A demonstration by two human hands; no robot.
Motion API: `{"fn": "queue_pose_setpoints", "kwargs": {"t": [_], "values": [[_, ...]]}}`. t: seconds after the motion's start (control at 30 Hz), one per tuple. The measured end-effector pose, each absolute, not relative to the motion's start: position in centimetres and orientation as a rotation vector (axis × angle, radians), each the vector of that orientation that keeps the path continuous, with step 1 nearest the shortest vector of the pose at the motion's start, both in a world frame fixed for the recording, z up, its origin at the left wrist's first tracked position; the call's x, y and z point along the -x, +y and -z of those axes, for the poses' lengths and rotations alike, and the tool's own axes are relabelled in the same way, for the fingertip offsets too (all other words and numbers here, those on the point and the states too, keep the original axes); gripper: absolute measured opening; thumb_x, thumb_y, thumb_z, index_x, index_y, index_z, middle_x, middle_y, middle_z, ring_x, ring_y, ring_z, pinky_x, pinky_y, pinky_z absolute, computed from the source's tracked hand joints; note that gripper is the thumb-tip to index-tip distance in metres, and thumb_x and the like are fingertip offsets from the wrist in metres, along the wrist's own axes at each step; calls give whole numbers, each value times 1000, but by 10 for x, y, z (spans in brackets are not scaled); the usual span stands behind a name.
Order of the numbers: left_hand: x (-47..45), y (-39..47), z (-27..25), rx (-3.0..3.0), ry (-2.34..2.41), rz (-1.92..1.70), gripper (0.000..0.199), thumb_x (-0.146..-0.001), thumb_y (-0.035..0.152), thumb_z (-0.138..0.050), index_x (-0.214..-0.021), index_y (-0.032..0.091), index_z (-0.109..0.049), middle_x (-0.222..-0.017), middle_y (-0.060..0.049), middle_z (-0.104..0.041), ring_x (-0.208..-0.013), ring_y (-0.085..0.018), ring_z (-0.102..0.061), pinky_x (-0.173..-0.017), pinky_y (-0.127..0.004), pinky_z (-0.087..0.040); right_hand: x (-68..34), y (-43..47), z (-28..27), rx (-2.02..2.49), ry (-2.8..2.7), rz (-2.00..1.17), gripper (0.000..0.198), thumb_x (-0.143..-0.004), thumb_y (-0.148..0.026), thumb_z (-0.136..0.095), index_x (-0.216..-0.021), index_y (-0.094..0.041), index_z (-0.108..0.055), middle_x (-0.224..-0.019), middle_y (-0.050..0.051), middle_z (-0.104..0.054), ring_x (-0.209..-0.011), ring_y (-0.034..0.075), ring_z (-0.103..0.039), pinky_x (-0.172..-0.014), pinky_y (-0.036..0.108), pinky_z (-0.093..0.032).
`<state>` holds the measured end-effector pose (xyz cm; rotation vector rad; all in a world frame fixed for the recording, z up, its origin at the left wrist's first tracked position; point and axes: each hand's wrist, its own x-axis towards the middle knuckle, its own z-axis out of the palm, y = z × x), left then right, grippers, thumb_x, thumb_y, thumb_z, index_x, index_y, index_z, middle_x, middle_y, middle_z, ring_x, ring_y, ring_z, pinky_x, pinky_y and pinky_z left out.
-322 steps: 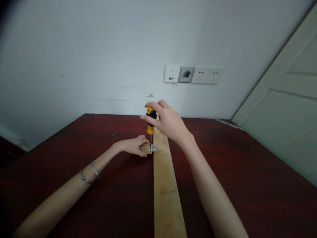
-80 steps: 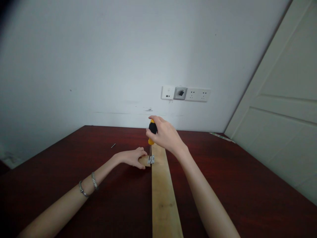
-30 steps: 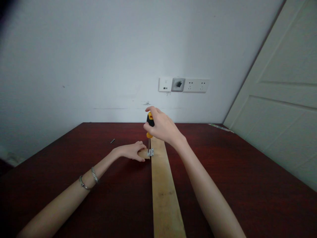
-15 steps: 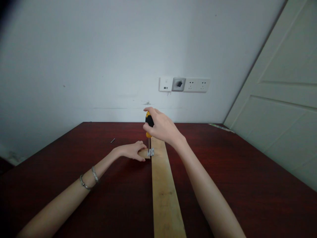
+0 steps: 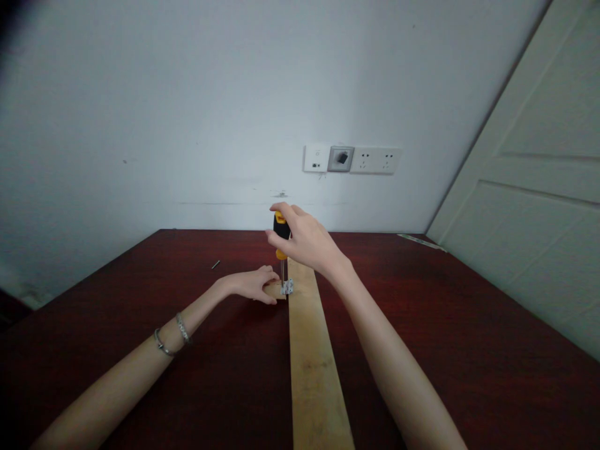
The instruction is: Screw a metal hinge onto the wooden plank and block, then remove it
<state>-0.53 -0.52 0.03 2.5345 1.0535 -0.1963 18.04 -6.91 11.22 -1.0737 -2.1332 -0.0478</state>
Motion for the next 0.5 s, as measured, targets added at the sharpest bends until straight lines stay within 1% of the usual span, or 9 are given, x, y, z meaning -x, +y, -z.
{"fn": "queue_pose_setpoints", "kwargs": {"t": [0.07,0.1,0.17,0.3,0.4,0.5], "values": [[5,-6,-1,-2530,1063,206,69,-70,62,-61,-122,17,-54,-116,-10,-48,-108,-27,-48,-93,-34,-41,-181,-67,-112,1054,-2126,67,36,-86,-38,-57,-117,-20,-54,-101,9,-64,-82,21,-59,-74,34,-46],[5,-6,-2,-2529,1067,211,69,-70,62,-61,-122,17,-54,-116,-10,-48,-108,-27,-48,-93,-34,-41,-181,-66,-111,1049,-2120,67,35,-86,-38,-57,-116,-21,-54,-100,8,-64,-81,21,-59,-73,33,-46],[5,-6,-1,-2535,1069,217,69,-70,62,-61,-122,18,-53,-116,-9,-48,-108,-26,-49,-93,-33,-41,-181,-65,-110,1042,-2110,47,34,-86,-33,-56,-117,-20,-53,-99,8,-64,-81,20,-60,-73,33,-46],[6,-5,-1,-2539,1055,201,69,-70,62,-61,-121,17,-54,-115,-10,-48,-108,-27,-49,-93,-33,-42,-180,-66,-109,1074,-2118,21,41,-85,-25,-50,-125,-19,-47,-105,11,-65,-82,22,-61,-73,35,-47],[6,-5,-1,-2531,1050,188,68,-70,61,-60,-121,16,-54,-114,-10,-49,-108,-28,-49,-92,-34,-41,-180,-67,-110,1064,-2132,42,40,-86,-31,-53,-124,-19,-48,-109,11,-63,-87,23,-61,-77,36,-46],[6,-5,0,-2531,1056,183,68,-69,62,-61,-121,18,-55,-114,-10,-49,-107,-27,-49,-92,-34,-41,-180,-66,-109,1028,-2123,53,38,-85,-38,-58,-119,-20,-52,-105,9,-64,-87,22,-60,-78,35,-46]]}}
